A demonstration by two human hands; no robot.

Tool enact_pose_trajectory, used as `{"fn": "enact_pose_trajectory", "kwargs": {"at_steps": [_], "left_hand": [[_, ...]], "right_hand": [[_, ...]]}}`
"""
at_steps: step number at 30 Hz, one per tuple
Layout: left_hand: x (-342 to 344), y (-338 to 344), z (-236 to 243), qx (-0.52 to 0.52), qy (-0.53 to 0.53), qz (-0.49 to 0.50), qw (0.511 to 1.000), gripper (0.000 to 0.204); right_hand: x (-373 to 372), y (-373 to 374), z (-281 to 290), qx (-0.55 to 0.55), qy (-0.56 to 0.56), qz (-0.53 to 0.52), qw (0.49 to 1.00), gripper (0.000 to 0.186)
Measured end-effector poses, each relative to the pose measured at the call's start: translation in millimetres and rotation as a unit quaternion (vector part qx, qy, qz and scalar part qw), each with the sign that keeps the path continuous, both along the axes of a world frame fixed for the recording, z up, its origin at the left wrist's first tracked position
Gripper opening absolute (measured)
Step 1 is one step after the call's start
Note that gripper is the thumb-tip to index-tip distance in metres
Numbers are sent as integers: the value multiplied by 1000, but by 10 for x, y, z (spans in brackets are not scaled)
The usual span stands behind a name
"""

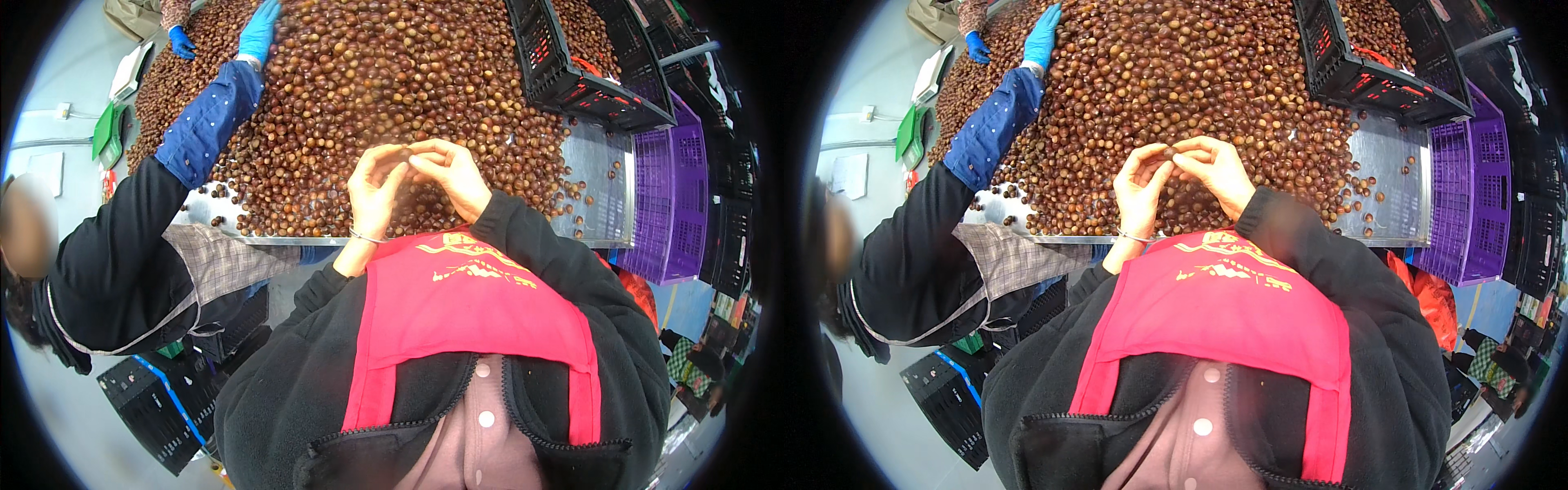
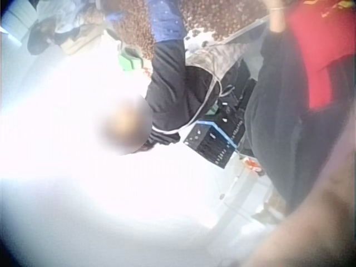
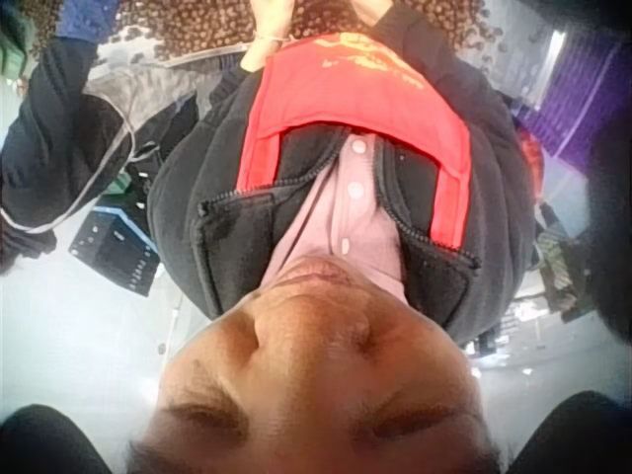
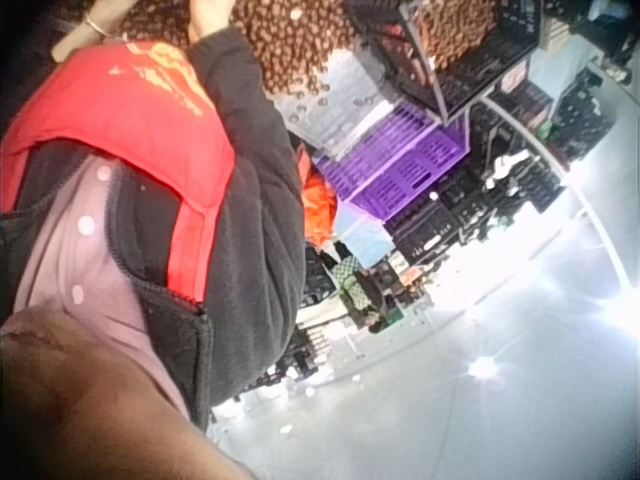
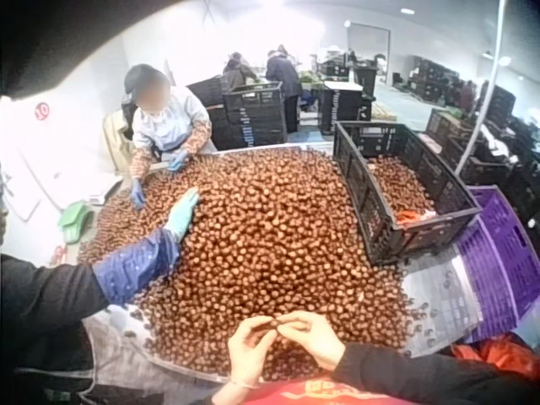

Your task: The person sorts chestnuts on a large metal table by hand, picking up individual nuts and placing them into a black crate. Another worker wearing blue gloves also sorts chestnuts nearby. The camera wearer repeatedly scoops and transfers chestnuts into the crate throughout the clip.

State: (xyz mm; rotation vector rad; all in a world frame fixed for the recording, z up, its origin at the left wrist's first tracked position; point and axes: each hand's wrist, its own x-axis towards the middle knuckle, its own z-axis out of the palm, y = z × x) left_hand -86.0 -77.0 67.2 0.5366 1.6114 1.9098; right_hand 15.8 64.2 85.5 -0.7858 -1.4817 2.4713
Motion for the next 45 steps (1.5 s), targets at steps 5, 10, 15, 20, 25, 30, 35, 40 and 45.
{"fn": "enact_pose_trajectory", "kwargs": {"at_steps": [5, 10, 15, 20, 25, 30, 35, 40, 45], "left_hand": [[4, 2, 15, 18, -4, -2, 1000, 30], [-14, -14, 21, 15, 12, -2, 1000, 27], [-11, -6, 19, 29, 14, -16, 999, 29], [9, 28, 26, 2, 40, -28, 999, 35], [-37, -29, -96, -60, 97, -19, 993, 35], [-445, -82, -370, -108, 115, 64, 985, 21], [-1085, 21, -545, -123, 215, 157, 956, 14], [-1487, 179, -623, -106, 277, 176, 939, 20], [-1626, 141, -698, -182, 337, 151, 911, 27]], "right_hand": [[-8, 0, -11, 2, 8, -8, 1000, 32], [-15, -6, -22, 11, 21, -11, 1000, 31], [-33, -10, -14, -9, 19, -5, 1000, 30], [-43, -6, 36, -16, 25, -16, 999, 31], [39, 596, 238, 183, 143, -138, 963, 20], [286, 2088, 813, 195, 148, -347, 905, 29], [389, 2187, 735, 296, 92, -355, 882, 61], [101, 1549, 90, 319, 14, -127, 939, 40], [-321, 1220, -317, 514, -23, 11, 857, 36]]}}
